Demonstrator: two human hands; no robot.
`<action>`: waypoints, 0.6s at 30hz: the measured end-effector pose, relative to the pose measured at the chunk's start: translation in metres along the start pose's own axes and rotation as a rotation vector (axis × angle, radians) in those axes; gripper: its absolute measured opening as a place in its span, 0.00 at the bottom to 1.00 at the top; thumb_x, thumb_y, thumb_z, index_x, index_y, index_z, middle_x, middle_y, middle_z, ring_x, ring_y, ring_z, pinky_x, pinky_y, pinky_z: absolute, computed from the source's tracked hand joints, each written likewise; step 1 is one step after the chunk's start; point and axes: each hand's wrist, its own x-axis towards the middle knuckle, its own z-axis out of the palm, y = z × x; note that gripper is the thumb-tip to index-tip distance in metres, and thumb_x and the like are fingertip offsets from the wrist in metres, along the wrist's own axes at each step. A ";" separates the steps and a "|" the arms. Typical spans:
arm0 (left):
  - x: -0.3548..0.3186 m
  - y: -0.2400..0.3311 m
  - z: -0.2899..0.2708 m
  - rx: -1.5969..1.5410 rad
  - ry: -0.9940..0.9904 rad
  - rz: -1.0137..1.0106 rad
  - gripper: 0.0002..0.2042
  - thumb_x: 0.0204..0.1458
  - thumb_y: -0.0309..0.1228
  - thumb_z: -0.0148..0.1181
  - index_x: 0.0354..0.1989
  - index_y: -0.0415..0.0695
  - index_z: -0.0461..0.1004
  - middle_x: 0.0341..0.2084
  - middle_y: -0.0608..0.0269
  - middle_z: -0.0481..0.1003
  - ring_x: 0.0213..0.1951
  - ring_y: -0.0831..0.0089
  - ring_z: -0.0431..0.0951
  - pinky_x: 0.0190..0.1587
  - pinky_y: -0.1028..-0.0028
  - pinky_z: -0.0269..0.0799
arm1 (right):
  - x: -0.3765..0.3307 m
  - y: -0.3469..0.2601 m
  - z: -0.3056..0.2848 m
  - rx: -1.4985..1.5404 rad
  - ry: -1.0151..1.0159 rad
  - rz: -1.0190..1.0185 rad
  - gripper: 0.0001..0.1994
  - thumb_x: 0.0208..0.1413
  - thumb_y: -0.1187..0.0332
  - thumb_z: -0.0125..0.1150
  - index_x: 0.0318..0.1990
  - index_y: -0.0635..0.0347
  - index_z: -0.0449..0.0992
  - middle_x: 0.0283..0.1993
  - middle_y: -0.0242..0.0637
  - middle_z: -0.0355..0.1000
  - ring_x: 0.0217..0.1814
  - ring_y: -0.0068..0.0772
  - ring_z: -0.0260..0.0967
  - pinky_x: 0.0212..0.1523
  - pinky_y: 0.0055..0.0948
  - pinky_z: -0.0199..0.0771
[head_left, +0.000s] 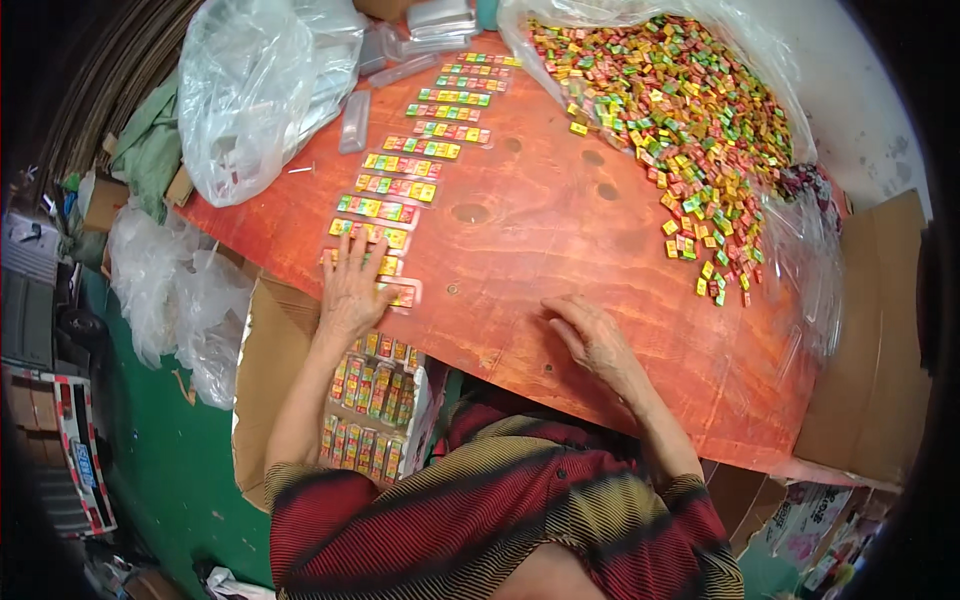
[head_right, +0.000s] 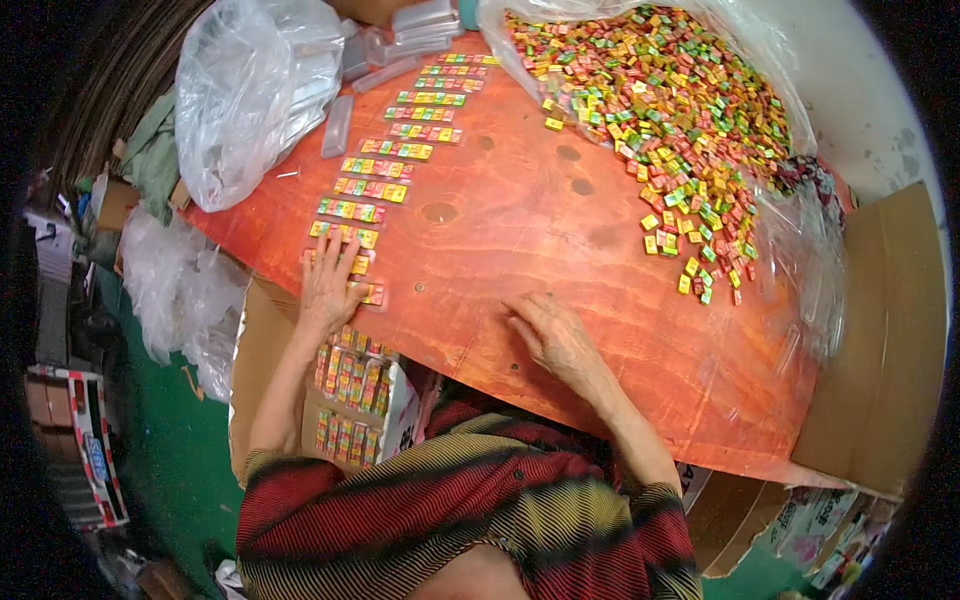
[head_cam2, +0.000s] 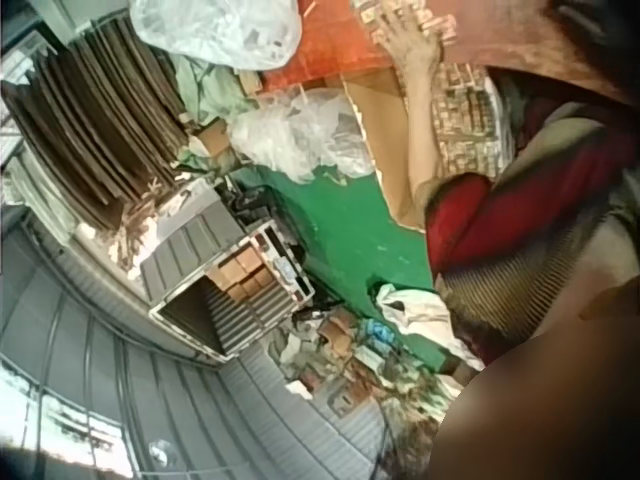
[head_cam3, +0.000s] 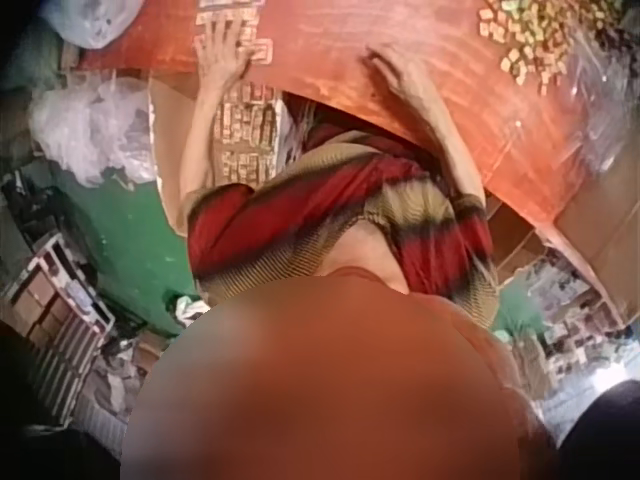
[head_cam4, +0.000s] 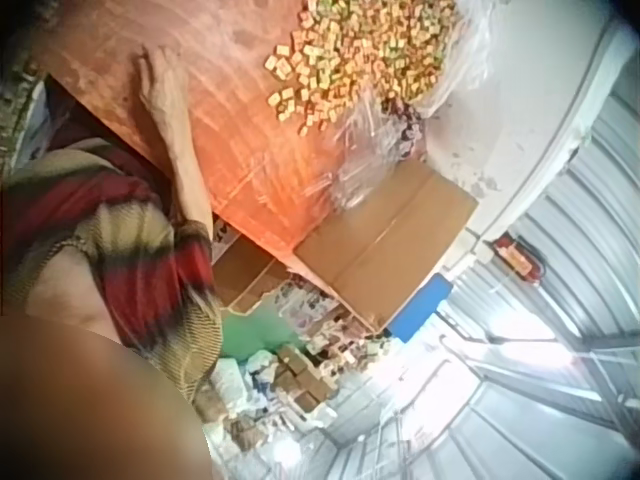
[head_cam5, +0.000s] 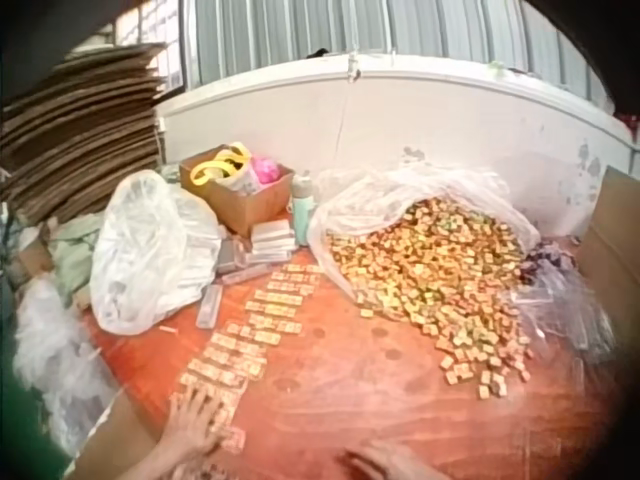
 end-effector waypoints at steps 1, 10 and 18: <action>0.000 -0.005 -0.001 -0.006 0.001 0.013 0.35 0.49 0.58 0.40 0.60 0.47 0.53 0.61 0.50 0.47 0.62 0.49 0.45 0.58 0.45 0.40 | -0.001 0.000 0.000 0.005 -0.008 0.001 0.11 0.49 0.74 0.53 0.42 0.63 0.69 0.38 0.44 0.69 0.42 0.45 0.68 0.42 0.34 0.68; 0.009 -0.026 -0.002 0.014 0.383 0.170 0.30 0.51 0.48 0.45 0.59 0.42 0.55 0.58 0.51 0.55 0.62 0.54 0.48 0.59 0.53 0.43 | -0.075 0.030 -0.047 -0.256 0.330 0.234 0.14 0.49 0.73 0.54 0.45 0.60 0.69 0.46 0.44 0.66 0.49 0.47 0.63 0.47 0.37 0.65; 0.030 0.133 0.003 -0.315 0.220 0.461 0.21 0.47 0.33 0.54 0.51 0.41 0.64 0.54 0.50 0.60 0.57 0.52 0.56 0.58 0.54 0.49 | -0.154 0.077 -0.043 -0.688 0.566 0.820 0.23 0.49 0.71 0.52 0.54 0.64 0.59 0.56 0.51 0.55 0.61 0.54 0.48 0.60 0.48 0.47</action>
